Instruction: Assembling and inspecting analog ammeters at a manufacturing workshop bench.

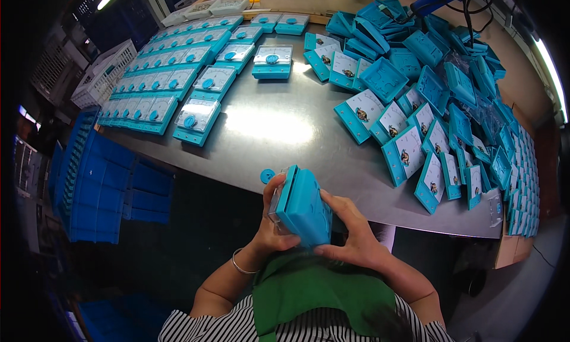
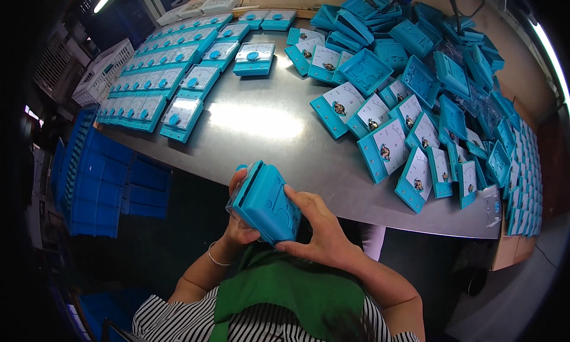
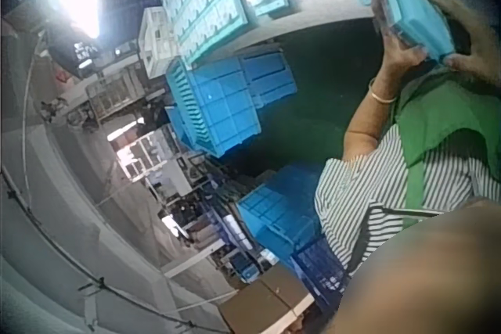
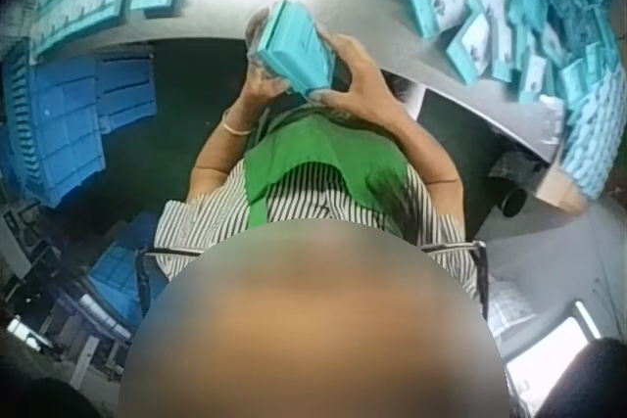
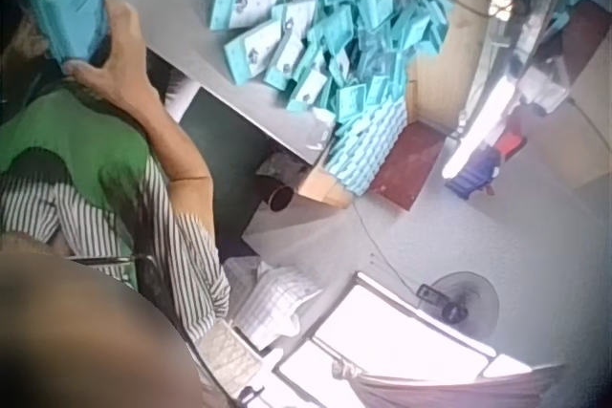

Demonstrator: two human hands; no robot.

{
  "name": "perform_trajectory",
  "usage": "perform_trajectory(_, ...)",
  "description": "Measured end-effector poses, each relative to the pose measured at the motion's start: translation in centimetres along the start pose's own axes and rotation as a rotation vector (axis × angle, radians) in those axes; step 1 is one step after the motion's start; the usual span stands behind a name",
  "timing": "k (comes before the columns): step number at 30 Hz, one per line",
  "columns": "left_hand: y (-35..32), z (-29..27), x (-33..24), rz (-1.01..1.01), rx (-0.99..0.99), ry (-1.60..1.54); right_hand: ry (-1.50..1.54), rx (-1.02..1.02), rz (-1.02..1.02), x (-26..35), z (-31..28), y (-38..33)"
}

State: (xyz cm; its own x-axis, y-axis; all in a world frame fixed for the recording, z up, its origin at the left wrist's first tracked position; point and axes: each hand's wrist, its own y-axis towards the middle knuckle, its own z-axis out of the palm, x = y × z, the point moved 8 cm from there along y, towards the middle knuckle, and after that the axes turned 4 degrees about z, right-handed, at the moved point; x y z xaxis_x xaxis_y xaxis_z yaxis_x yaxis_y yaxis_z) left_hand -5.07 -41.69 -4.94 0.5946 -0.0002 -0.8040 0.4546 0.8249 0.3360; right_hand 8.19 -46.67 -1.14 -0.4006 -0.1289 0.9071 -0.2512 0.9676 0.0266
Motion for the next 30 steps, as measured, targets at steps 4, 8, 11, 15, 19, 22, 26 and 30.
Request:
perform_trajectory(4, -0.4, -0.1, 0.6, 0.006, 0.026, -0.014, -0.041, -0.011, -0.062, 0.4, 0.0, -0.1)
perform_trajectory(8, -0.7, 0.2, 1.2, -0.014, 0.038, -0.001, -0.026, -0.075, -0.092, 0.4, -0.3, -0.6)
perform_trajectory(11, -0.7, 0.7, 1.4, 0.009, 0.090, 0.023, 0.000, -0.091, -0.090, 0.1, -0.2, -1.0)
perform_trajectory(15, -1.3, 0.5, 1.8, -0.044, 0.113, 0.107, 0.030, -0.043, -0.106, -0.3, -0.8, -1.4)
perform_trajectory(19, -1.2, 1.7, 1.7, -0.056, 0.119, 0.091, 0.019, -0.043, -0.052, -0.9, -1.0, -2.5)
perform_trajectory(22, -1.0, 2.2, 1.6, -0.087, 0.161, 0.161, 0.040, -0.042, -0.063, -1.4, -1.0, -3.4)
perform_trajectory(26, -0.5, 3.3, 0.9, -0.068, 0.138, 0.117, 0.101, -0.075, 0.044, -1.3, -0.9, -4.5)
perform_trajectory(30, -0.5, 3.7, 1.3, -0.105, 0.134, 0.173, 0.084, -0.154, -0.009, -1.6, -1.0, -4.9)
